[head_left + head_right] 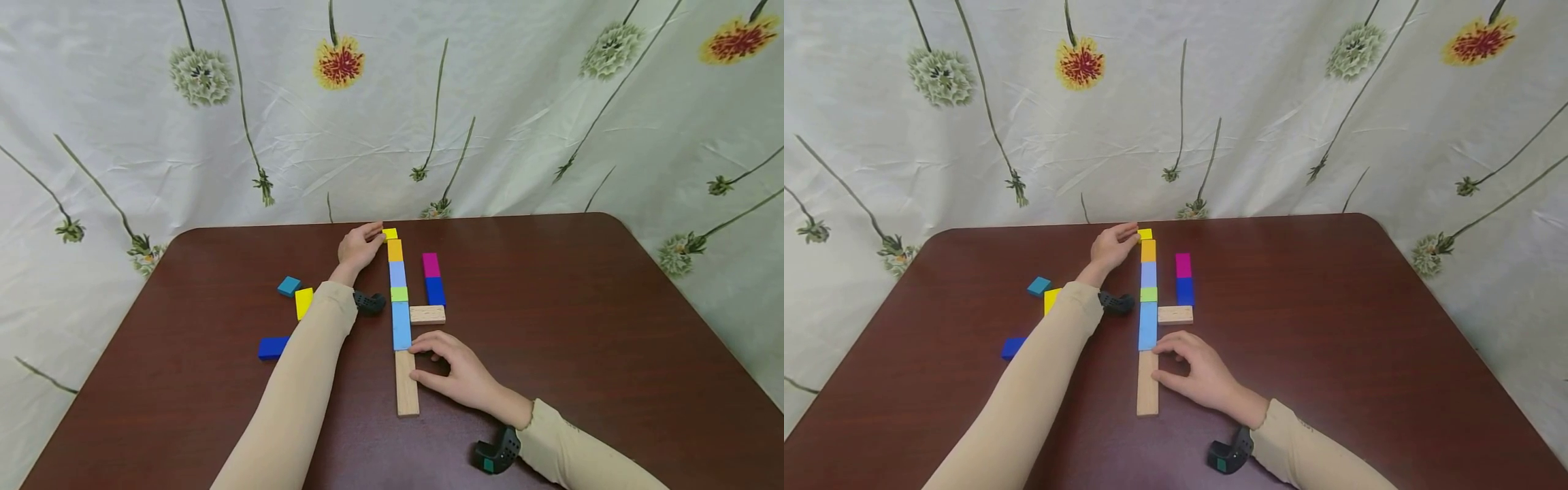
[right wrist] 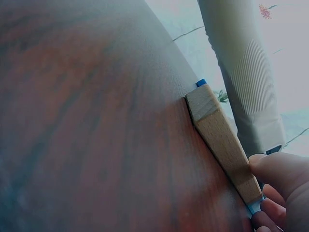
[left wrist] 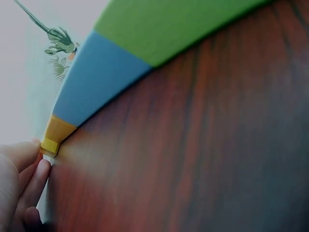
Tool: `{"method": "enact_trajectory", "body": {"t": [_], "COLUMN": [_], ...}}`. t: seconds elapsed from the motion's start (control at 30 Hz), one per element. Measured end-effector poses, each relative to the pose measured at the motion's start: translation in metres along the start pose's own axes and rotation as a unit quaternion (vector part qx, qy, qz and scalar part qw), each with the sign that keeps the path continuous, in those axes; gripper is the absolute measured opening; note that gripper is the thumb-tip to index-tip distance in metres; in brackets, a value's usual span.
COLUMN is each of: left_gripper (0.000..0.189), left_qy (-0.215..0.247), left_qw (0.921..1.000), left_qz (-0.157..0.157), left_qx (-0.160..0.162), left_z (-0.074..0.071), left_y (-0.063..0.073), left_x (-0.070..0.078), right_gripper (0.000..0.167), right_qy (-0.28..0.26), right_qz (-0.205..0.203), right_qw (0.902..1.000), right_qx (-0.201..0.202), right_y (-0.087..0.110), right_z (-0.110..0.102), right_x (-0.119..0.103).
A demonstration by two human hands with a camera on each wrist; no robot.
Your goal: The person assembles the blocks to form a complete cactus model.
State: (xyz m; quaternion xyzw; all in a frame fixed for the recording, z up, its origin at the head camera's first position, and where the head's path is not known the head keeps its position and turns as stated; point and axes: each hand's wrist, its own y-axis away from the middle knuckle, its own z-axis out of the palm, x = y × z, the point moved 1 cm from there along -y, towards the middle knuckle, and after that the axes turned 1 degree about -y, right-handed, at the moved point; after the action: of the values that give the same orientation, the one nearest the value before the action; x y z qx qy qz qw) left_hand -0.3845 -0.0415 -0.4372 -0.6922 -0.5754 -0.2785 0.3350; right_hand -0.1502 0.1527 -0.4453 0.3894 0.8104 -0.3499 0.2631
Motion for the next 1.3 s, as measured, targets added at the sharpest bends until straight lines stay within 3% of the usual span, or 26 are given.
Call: {"method": "enact_trajectory", "body": {"t": [0.53, 1.3], "left_gripper": [0.039, 0.039], "left_qy": [-0.001, 0.016], "left_qw": [1.0000, 0.9998], "left_qz": [-0.005, -0.011], "left_qx": [-0.007, -0.005], "left_z": [0.0084, 0.0045], "left_y": [0.0001, 0.0007], "left_x": [0.0067, 0.0051], "right_gripper": [0.031, 0.031], "right_qy": [0.000, -0.004], "right_qz": [0.000, -0.004], "right_qw": [1.0000, 1.0000], "right_qx": [0.004, 0.001], "right_y": [0.0024, 0.0013], "right_z": [-0.0003, 0.0013], "right_x": [0.0014, 0.0016]}}
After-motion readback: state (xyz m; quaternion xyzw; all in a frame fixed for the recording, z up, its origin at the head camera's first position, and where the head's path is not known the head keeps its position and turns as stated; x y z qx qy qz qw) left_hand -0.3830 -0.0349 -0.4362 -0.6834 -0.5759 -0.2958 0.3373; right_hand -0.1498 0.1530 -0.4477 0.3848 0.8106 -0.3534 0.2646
